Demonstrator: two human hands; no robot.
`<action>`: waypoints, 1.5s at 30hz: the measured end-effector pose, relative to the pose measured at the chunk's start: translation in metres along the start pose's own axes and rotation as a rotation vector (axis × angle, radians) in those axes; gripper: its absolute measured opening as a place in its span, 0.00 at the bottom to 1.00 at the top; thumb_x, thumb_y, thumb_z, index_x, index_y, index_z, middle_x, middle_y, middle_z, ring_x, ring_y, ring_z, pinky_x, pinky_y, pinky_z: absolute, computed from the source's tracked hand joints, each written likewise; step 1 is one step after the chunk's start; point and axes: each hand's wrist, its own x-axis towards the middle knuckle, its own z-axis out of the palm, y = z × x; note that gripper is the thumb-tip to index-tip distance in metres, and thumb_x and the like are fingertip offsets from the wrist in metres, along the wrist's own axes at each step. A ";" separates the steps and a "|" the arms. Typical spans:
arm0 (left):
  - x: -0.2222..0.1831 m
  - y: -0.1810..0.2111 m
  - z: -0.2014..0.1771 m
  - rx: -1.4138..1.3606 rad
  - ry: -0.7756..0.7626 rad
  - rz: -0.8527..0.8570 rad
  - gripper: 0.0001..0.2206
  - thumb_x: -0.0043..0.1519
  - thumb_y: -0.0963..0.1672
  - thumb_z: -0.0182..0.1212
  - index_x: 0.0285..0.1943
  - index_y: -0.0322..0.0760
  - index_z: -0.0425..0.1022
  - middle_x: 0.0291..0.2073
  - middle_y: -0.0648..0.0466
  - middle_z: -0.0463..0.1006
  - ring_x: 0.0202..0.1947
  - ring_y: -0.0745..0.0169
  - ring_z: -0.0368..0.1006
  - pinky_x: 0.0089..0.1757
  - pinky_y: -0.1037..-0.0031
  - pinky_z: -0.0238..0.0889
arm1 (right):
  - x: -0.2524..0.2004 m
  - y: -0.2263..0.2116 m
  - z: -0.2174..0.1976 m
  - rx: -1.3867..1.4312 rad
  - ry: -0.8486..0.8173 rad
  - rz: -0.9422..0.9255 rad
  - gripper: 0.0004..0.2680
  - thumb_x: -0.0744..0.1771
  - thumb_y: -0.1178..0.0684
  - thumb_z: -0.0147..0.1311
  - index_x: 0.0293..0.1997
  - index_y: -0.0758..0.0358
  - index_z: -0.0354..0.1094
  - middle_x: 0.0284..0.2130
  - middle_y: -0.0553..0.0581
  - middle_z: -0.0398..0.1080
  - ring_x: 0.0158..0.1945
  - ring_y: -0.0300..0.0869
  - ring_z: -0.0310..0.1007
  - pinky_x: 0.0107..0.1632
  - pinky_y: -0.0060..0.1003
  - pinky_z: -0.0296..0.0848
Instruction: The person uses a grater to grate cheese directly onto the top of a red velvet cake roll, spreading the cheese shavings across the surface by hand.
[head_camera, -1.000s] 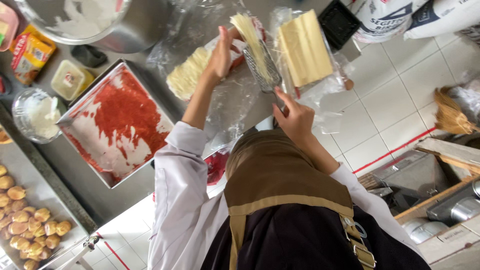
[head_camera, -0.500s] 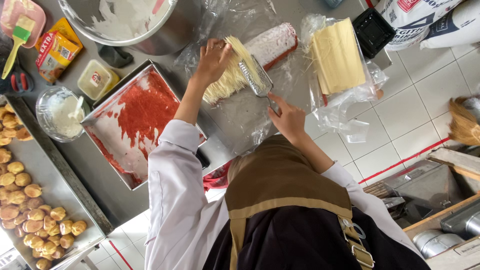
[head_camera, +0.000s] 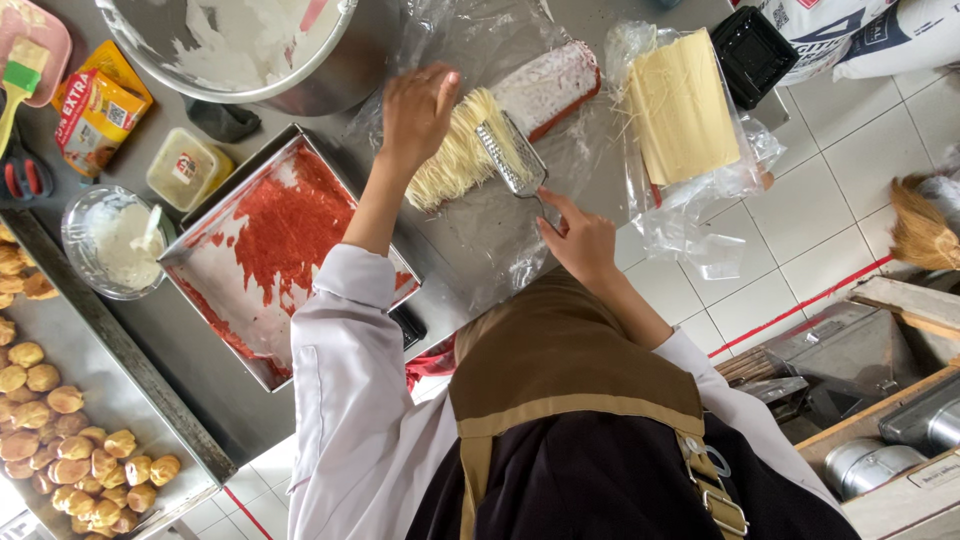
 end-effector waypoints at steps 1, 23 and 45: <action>-0.001 0.006 -0.003 -0.112 -0.273 -0.193 0.36 0.75 0.58 0.22 0.57 0.37 0.81 0.55 0.36 0.76 0.58 0.40 0.66 0.61 0.51 0.54 | 0.001 -0.001 -0.002 0.016 -0.003 0.004 0.16 0.65 0.49 0.65 0.60 0.48 0.73 0.15 0.47 0.65 0.17 0.36 0.65 0.23 0.35 0.63; -0.016 0.039 0.018 -0.093 -0.303 0.063 0.35 0.72 0.59 0.32 0.82 0.37 0.41 0.79 0.50 0.47 0.78 0.53 0.41 0.72 0.56 0.32 | -0.055 0.029 -0.021 -0.010 -0.124 0.060 0.15 0.65 0.47 0.62 0.59 0.47 0.72 0.12 0.46 0.61 0.13 0.35 0.61 0.22 0.32 0.61; -0.034 0.071 0.014 0.161 -0.161 -0.041 0.28 0.76 0.54 0.34 0.84 0.46 0.43 0.81 0.62 0.44 0.81 0.54 0.33 0.71 0.45 0.16 | -0.052 0.071 -0.103 0.119 -0.201 0.118 0.22 0.64 0.49 0.63 0.67 0.53 0.66 0.13 0.49 0.63 0.16 0.39 0.64 0.25 0.35 0.63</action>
